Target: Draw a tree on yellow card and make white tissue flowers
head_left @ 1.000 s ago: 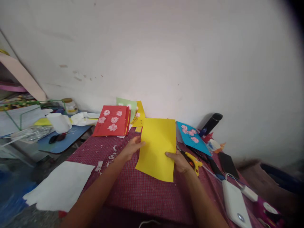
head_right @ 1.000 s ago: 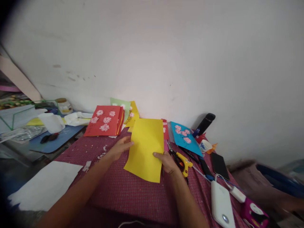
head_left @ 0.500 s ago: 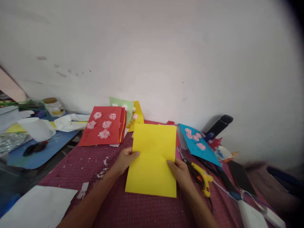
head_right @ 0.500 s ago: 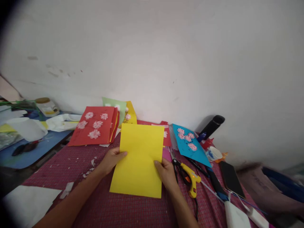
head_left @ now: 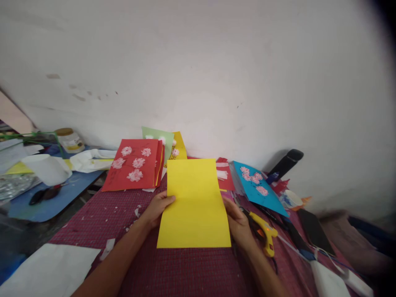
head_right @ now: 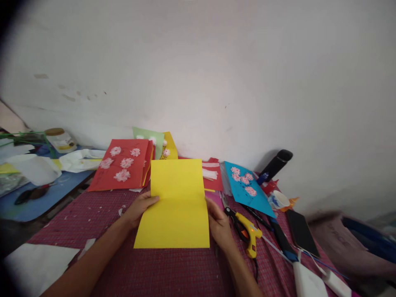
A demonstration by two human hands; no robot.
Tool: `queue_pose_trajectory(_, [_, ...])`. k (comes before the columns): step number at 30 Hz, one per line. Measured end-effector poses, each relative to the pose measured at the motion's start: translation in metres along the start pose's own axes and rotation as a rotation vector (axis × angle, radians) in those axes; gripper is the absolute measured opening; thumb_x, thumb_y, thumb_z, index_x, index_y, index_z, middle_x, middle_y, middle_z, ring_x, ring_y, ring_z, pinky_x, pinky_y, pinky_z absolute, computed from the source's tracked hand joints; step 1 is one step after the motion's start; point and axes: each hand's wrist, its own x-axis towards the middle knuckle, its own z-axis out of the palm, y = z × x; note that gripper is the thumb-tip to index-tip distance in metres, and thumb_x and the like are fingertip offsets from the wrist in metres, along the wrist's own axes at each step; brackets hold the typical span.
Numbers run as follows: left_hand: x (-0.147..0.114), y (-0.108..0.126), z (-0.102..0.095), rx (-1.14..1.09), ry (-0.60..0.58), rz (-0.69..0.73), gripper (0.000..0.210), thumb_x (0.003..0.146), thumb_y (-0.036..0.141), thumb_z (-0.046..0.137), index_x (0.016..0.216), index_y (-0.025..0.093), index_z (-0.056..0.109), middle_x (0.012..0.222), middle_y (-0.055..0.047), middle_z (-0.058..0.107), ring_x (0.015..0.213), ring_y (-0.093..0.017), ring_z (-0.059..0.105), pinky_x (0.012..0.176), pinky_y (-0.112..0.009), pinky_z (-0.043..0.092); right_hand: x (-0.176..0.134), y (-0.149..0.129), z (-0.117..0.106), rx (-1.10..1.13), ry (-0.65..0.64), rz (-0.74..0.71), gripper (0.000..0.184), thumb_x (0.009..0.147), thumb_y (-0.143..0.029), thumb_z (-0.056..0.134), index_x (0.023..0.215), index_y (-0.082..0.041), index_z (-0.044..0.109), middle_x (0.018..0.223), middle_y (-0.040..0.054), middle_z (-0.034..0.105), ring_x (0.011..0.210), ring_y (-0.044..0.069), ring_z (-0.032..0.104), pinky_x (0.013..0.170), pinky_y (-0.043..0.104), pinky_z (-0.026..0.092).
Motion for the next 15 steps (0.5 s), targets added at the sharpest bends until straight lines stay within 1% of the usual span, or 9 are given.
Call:
queue_pose_trajectory(2, [0.000, 0.000, -0.002, 0.027, 0.001, -0.013, 0.037, 0.062, 0.027, 0.080, 0.095, 0.015, 0.067, 0.082, -0.007, 0.075, 0.066, -0.022, 0.070, 0.064, -0.033, 0.054, -0.001, -0.001, -0.001, -0.085, -0.077, -0.018, 0.042, 0.074, -0.036, 0.076, 0.114, -0.028, 0.068, 0.117, 0.0063, 0.068, 0.101, 0.025, 0.065, 0.085, 0.039, 0.054])
queue_pose_trajectory(5, [-0.002, -0.001, -0.005, 0.063, -0.027, -0.023, 0.032, 0.064, 0.024, 0.076, 0.094, 0.016, 0.068, 0.081, -0.006, 0.075, 0.064, -0.021, 0.070, 0.063, -0.032, 0.054, -0.002, -0.006, -0.002, -0.216, -0.152, -0.059, 0.027, 0.072, -0.033, 0.077, 0.098, -0.025, 0.074, 0.115, 0.0067, 0.066, 0.106, 0.025, 0.062, 0.087, 0.038, 0.053])
queue_pose_trajectory(7, [-0.003, 0.000, -0.005, 0.076, -0.060, -0.025, 0.031, 0.065, 0.020, 0.073, 0.095, 0.016, 0.068, 0.081, -0.005, 0.075, 0.064, -0.021, 0.070, 0.063, -0.033, 0.053, -0.003, -0.011, -0.001, -0.240, -0.189, -0.080, 0.020, 0.073, -0.032, 0.077, 0.091, -0.025, 0.075, 0.115, 0.0068, 0.066, 0.108, 0.026, 0.061, 0.084, 0.035, 0.053])
queue_pose_trajectory(9, [-0.005, 0.001, -0.004, 0.080, -0.090, -0.029, 0.032, 0.064, 0.016, 0.071, 0.096, 0.017, 0.069, 0.082, -0.005, 0.075, 0.064, -0.021, 0.069, 0.061, -0.032, 0.053, -0.003, -0.015, -0.001, -0.204, -0.215, -0.099, 0.015, 0.073, -0.033, 0.077, 0.085, -0.024, 0.075, 0.113, 0.0068, 0.067, 0.103, 0.025, 0.063, 0.078, 0.032, 0.053])
queue_pose_trajectory(12, [-0.008, 0.001, -0.001, 0.077, -0.124, -0.048, 0.034, 0.063, 0.012, 0.068, 0.097, 0.017, 0.070, 0.084, -0.006, 0.075, 0.068, -0.021, 0.070, 0.062, -0.031, 0.052, -0.004, -0.017, -0.002, -0.177, -0.189, -0.131, 0.016, 0.071, -0.034, 0.077, 0.083, -0.023, 0.076, 0.100, 0.0066, 0.071, 0.091, 0.024, 0.066, 0.068, 0.028, 0.052])
queue_pose_trajectory(15, [-0.009, 0.001, 0.002, 0.104, -0.147, -0.058, 0.037, 0.062, 0.010, 0.068, 0.098, 0.016, 0.071, 0.088, -0.007, 0.075, 0.074, -0.022, 0.070, 0.065, -0.030, 0.052, -0.003, -0.015, -0.003, -0.207, -0.071, -0.160, 0.017, 0.071, -0.036, 0.078, 0.080, -0.022, 0.077, 0.088, 0.0057, 0.073, 0.081, 0.024, 0.066, 0.066, 0.028, 0.051])
